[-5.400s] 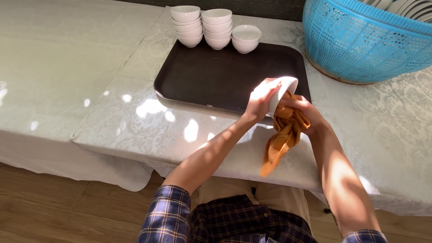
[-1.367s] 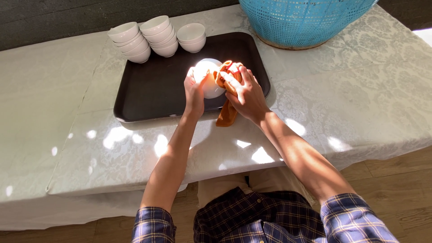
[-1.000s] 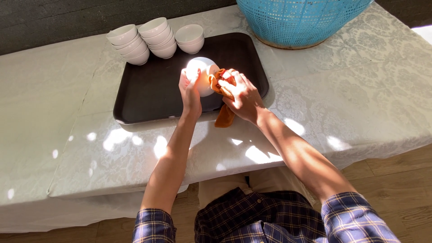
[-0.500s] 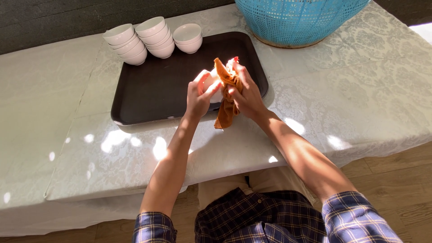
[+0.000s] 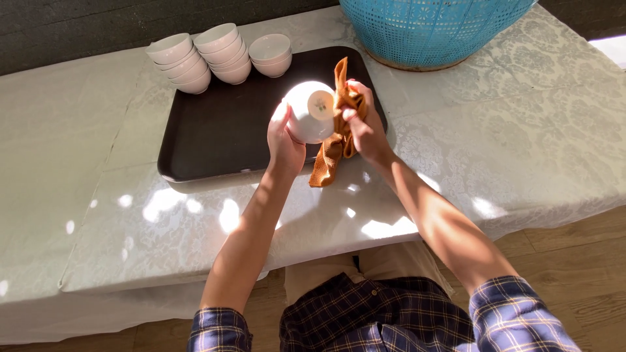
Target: The person takes white bowls from a blue basket and dries them with an orange cloth. They wipe the inside and outside of each bowl and stack them on a dark tray.
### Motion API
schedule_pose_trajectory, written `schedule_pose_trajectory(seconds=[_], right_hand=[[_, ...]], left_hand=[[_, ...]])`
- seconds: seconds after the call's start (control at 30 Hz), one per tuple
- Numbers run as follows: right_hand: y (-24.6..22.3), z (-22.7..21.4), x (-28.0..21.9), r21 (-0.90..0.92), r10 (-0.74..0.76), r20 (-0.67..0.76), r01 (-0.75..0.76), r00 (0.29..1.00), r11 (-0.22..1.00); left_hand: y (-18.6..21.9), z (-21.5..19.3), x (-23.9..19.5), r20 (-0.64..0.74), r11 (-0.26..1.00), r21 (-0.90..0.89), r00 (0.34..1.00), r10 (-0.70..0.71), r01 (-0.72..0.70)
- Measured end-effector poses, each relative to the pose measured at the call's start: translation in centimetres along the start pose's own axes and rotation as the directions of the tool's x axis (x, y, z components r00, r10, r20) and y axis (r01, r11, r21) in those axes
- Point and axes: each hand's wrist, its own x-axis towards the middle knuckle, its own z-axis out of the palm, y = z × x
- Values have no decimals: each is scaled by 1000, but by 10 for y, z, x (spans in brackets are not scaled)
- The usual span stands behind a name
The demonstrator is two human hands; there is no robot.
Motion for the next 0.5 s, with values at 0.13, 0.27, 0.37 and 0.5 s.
schedule_pose_trajectory(seconds=[0.13, 0.27, 0.37, 0.5], right_hand=[[-15, 18, -16, -251, -19, 34, 27, 999, 968], [7, 24, -17, -521, -296, 153, 331, 943, 787], [13, 29, -16, -660, -485, 291, 540, 824, 522], [-1, 28, -16, -591, -595, 413, 700, 689, 400]], left_hand=[[-3, -2, 8, -97, 994, -108, 995, -36, 25], [2, 1, 9, -137, 992, -127, 991, -1, -16], [-11, -13, 19, -82, 992, -58, 991, 109, -114], [-17, -14, 16, 98, 940, 241, 970, 224, -242]])
